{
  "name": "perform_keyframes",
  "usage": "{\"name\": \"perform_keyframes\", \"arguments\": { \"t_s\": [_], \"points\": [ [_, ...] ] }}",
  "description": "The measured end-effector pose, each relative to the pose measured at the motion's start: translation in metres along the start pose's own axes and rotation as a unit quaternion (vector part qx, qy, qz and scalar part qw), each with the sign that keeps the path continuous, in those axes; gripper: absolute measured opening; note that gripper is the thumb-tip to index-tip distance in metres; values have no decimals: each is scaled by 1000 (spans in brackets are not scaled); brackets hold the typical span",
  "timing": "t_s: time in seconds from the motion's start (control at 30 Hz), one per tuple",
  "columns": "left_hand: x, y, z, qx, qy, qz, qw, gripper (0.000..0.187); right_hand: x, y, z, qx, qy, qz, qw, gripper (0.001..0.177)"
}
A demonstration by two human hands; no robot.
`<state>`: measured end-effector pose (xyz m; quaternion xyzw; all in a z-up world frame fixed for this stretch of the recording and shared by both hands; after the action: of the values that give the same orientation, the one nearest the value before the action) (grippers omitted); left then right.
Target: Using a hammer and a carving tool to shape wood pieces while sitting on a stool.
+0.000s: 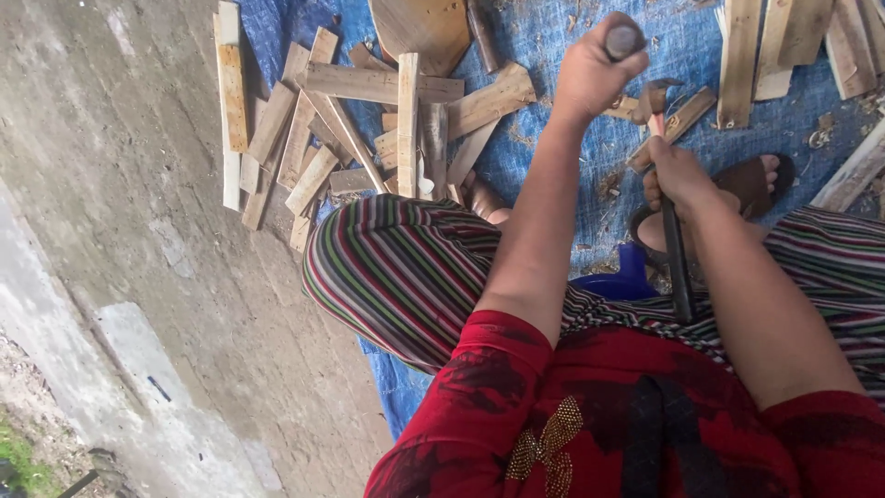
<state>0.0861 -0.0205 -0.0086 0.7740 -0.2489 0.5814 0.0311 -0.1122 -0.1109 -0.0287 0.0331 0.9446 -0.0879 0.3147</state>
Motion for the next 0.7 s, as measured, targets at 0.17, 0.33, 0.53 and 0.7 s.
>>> {"name": "perform_keyframes", "arguments": {
  "t_s": [0.17,0.33,0.53,0.7],
  "points": [
    [-31,-42,8,45,-54,-206,976,16,15,-4,13,2,-14,0,1000,43],
    [-64,-75,-29,248,-320,-247,880,45,21,-6,17,8,5,-3,1000,46],
    [-32,-4,5,64,-67,-74,993,31,7,-5,8,5,7,-30,1000,46],
    [-17,14,-2,26,-77,4,997,32,7,-5,11,1,-6,-56,998,50]
  ]
}}
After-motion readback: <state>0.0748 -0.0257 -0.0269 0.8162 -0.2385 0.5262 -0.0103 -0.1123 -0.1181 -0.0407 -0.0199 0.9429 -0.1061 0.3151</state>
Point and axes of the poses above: each hand's wrist, its own z-axis towards the middle knuckle, its own y-axis out of the palm, x = y × z, the point moved 9 cm from there along z, towards the middle knuckle, and after that the axes turned 11 degrees about -y, right-handed, at the moved point
